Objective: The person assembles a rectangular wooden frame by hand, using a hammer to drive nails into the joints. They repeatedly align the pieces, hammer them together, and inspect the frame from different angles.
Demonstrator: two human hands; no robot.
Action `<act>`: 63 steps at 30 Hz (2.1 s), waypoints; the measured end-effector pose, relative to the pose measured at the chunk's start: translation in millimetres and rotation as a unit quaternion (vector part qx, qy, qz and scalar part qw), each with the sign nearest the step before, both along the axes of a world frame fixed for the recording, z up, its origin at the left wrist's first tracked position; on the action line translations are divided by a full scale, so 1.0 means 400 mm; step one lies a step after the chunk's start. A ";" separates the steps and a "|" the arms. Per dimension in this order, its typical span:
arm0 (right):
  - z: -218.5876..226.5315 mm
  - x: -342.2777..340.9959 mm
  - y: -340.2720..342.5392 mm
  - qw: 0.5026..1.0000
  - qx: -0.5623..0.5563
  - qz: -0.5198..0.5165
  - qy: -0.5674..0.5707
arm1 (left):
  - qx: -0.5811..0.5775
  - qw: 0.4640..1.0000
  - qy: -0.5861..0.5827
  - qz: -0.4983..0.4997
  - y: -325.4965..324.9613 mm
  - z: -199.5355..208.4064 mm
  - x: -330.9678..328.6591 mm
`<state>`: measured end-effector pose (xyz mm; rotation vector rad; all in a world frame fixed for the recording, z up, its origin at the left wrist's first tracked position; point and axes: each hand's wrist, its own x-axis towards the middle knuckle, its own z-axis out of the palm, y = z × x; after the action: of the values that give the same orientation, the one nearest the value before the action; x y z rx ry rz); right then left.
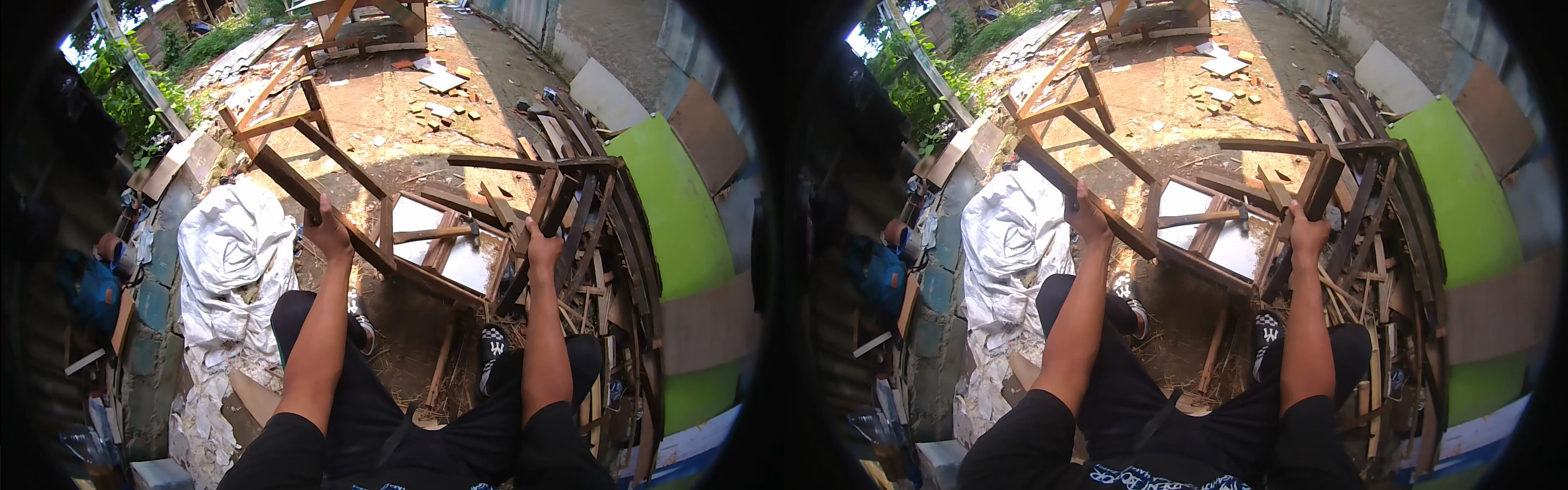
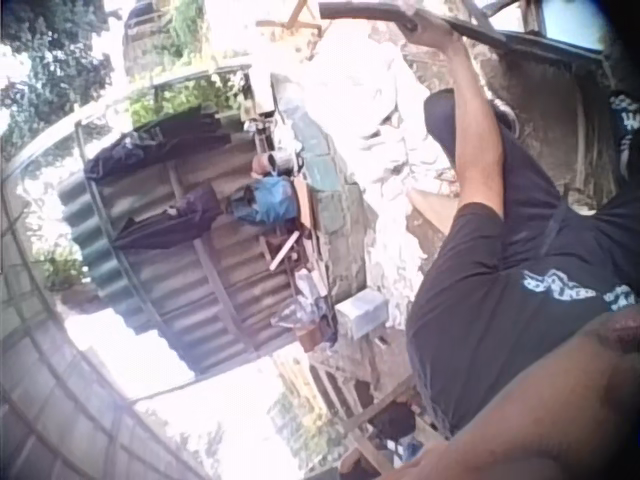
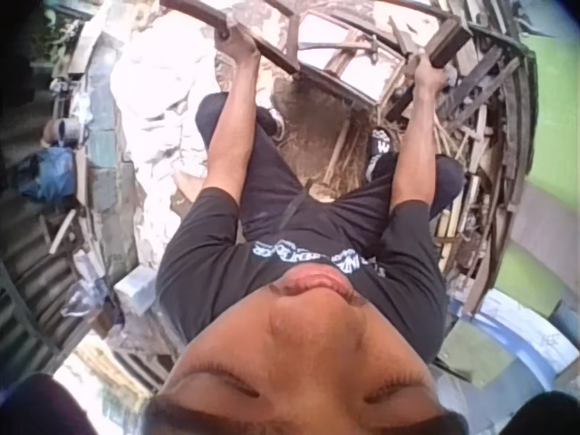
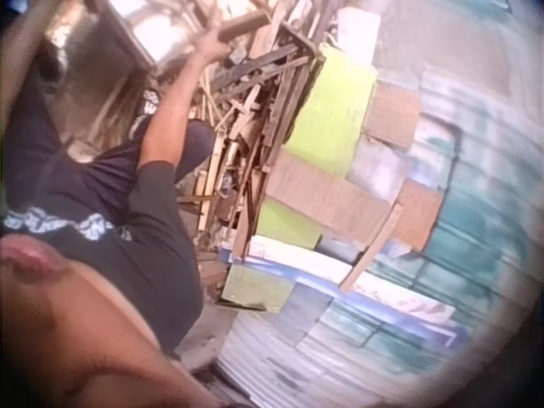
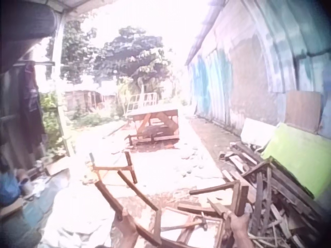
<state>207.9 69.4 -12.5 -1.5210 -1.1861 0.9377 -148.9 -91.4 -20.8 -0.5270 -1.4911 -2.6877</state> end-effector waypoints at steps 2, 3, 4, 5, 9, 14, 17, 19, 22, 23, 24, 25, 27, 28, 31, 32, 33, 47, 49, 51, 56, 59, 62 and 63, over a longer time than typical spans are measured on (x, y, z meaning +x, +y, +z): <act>0.025 0.011 0.022 0.998 -0.005 -0.015 0.060 | 0.008 1.000 -0.024 -0.019 0.026 0.041 0.016; 0.029 0.011 0.021 0.996 -0.009 -0.015 0.088 | 0.009 0.999 -0.040 -0.017 0.019 0.037 0.007; 0.032 0.010 0.019 0.993 -0.014 -0.015 0.116 | 0.005 0.999 -0.050 -0.013 0.017 0.030 -0.002; 0.035 0.010 0.016 0.992 -0.017 -0.020 0.120 | 0.002 0.998 -0.061 -0.009 0.017 0.023 -0.011; 0.065 0.017 -0.004 0.993 -0.028 -0.033 0.110 | 0.004 0.996 -0.084 -0.010 -0.001 -0.005 -0.028; 0.034 0.051 0.012 0.994 -0.035 -0.037 0.097 | 0.080 0.985 -0.141 -0.065 0.006 0.013 -0.013; 0.032 0.043 0.005 0.993 -0.053 -0.025 0.102 | 0.047 0.975 -0.194 -0.093 0.007 -0.023 -0.028; 0.041 0.054 0.006 0.992 -0.069 -0.032 0.098 | -0.009 0.979 -0.164 -0.120 0.037 -0.059 0.007; 0.037 0.074 0.004 0.995 -0.057 -0.008 0.082 | -0.082 0.983 -0.118 -0.114 0.078 -0.092 0.019; 0.034 0.084 0.007 0.996 -0.046 0.005 0.075 | -0.102 0.983 -0.117 -0.095 0.094 -0.102 0.025; 0.040 0.095 0.000 0.996 -0.024 0.023 0.077 | -0.126 0.982 -0.118 -0.078 0.106 -0.109 0.041; 0.045 0.101 -0.006 0.996 -0.002 0.041 0.079 | -0.219 0.971 -0.084 -0.035 0.125 -0.102 0.031; 0.071 0.091 -0.032 0.991 0.027 0.088 0.093 | -0.441 0.895 -0.064 0.009 0.121 -0.147 0.035; 0.086 0.069 -0.051 0.987 0.042 0.113 0.104 | -0.529 0.845 -0.083 0.004 0.107 -0.185 -0.010; 0.083 0.103 -0.047 0.981 0.045 0.158 0.106 | -0.558 0.820 -0.126 -0.022 0.134 -0.207 0.049; 0.084 0.114 -0.050 0.982 0.019 0.162 0.097 | -0.550 0.831 -0.088 -0.001 0.144 -0.191 0.084; 0.088 0.113 -0.053 0.978 0.015 0.173 0.116 | -0.541 0.839 -0.048 0.025 0.149 -0.165 0.112; 0.257 0.045 -0.129 0.876 0.008 0.480 0.049 | -0.272 0.688 0.668 -0.087 0.071 0.225 0.349; 0.266 0.036 -0.141 0.875 0.003 0.483 0.027 | -0.292 0.666 0.681 -0.093 0.076 0.231 0.343; 0.264 0.029 -0.146 0.888 0.013 0.459 0.025 | -0.283 0.659 0.688 -0.112 0.087 0.239 0.323; 0.260 0.036 -0.113 0.952 0.010 0.263 0.156 | -0.280 0.670 0.681 -0.090 0.106 0.243 0.264; 0.266 0.061 -0.096 0.925 -0.006 0.283 0.255 | -0.284 0.689 0.664 -0.062 0.094 0.242 0.207; 0.281 0.069 -0.097 0.891 -0.002 0.319 0.322 | -0.309 0.702 0.642 -0.019 0.059 0.228 0.167; 0.286 0.069 -0.101 0.876 -0.018 0.332 0.350 | -0.302 0.713 0.633 -0.019 0.048 0.225 0.160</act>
<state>235.6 29.1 102.1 -0.6401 -1.1316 1.7848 -85.1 -72.3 69.0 -1.8532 -1.6122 -0.9922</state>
